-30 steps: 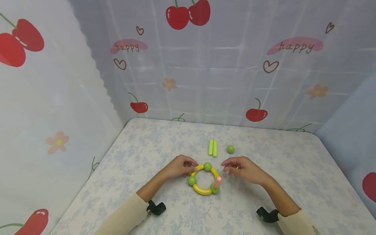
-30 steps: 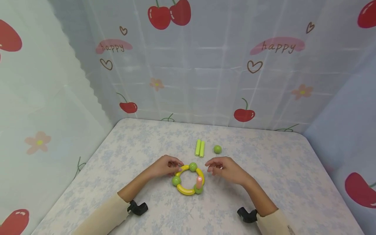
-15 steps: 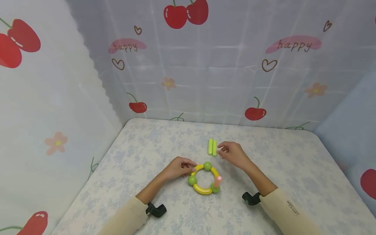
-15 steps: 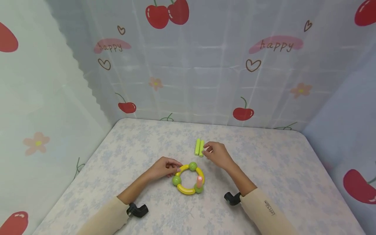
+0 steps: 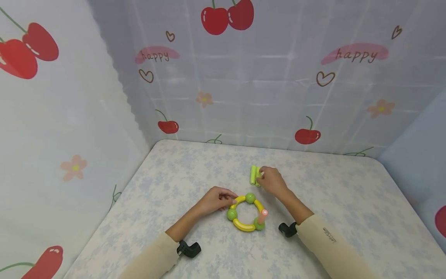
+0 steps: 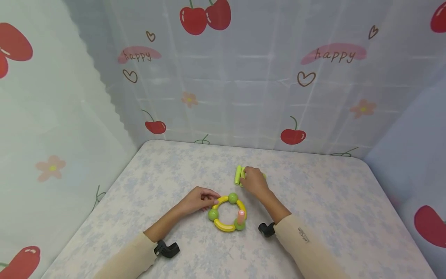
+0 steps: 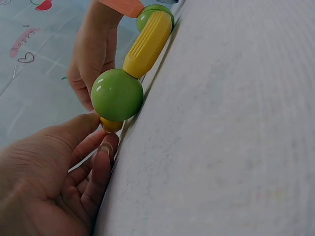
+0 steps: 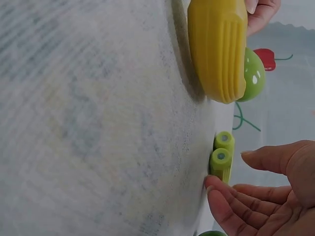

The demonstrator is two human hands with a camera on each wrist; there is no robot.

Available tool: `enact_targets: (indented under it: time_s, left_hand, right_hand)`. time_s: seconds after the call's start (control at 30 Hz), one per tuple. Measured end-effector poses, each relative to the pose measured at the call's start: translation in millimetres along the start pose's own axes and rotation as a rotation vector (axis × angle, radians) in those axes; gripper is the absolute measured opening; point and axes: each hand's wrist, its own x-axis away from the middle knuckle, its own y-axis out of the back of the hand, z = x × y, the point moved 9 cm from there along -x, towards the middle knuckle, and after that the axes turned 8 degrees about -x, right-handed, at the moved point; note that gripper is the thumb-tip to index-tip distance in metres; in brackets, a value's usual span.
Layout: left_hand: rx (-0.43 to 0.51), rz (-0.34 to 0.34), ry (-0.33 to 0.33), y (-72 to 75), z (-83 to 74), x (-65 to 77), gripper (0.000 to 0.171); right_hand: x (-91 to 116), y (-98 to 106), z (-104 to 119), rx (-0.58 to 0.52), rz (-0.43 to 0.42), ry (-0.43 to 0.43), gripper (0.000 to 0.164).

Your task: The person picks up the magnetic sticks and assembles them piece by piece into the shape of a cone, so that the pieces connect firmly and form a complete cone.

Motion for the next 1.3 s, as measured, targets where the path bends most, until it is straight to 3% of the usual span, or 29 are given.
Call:
enact_targets:
  time_s: [0.23, 0.43, 0.5, 0.63, 0.87, 1.3]
  left_hand:
    - [-0.002, -0.007, -0.007, 0.1, -0.7, -0.5, 0.021]
    - [-0.013, -0.017, -0.005, 0.9, -1.4, -2.0, 0.021]
    - [-0.013, -0.021, -0.002, 0.9, -0.6, -2.0, 0.020]
    - [-0.019, -0.018, 0.010, -0.3, 1.8, -1.1, 0.021]
    - [-0.028, -0.020, 0.022, -1.2, 2.3, -0.2, 0.021]
    - [-0.023, -0.026, 0.021, -0.7, 1.5, 1.4, 0.022]
  right_hand:
    - [-9, -2, 1, 0.072, -0.012, -0.030, 0.049]
    - [-15, -5, -2, 0.112, 0.000, -0.049, 0.023]
    - [-16, -7, -4, 0.108, 0.013, -0.062, 0.021]
    - [-14, -9, -9, 0.050, 0.043, -0.092, 0.021]
    - [-3, -2, -16, -0.154, 0.074, -0.134, 0.057]
    - [27, 7, -5, -0.369, 0.049, -0.064, 0.051]
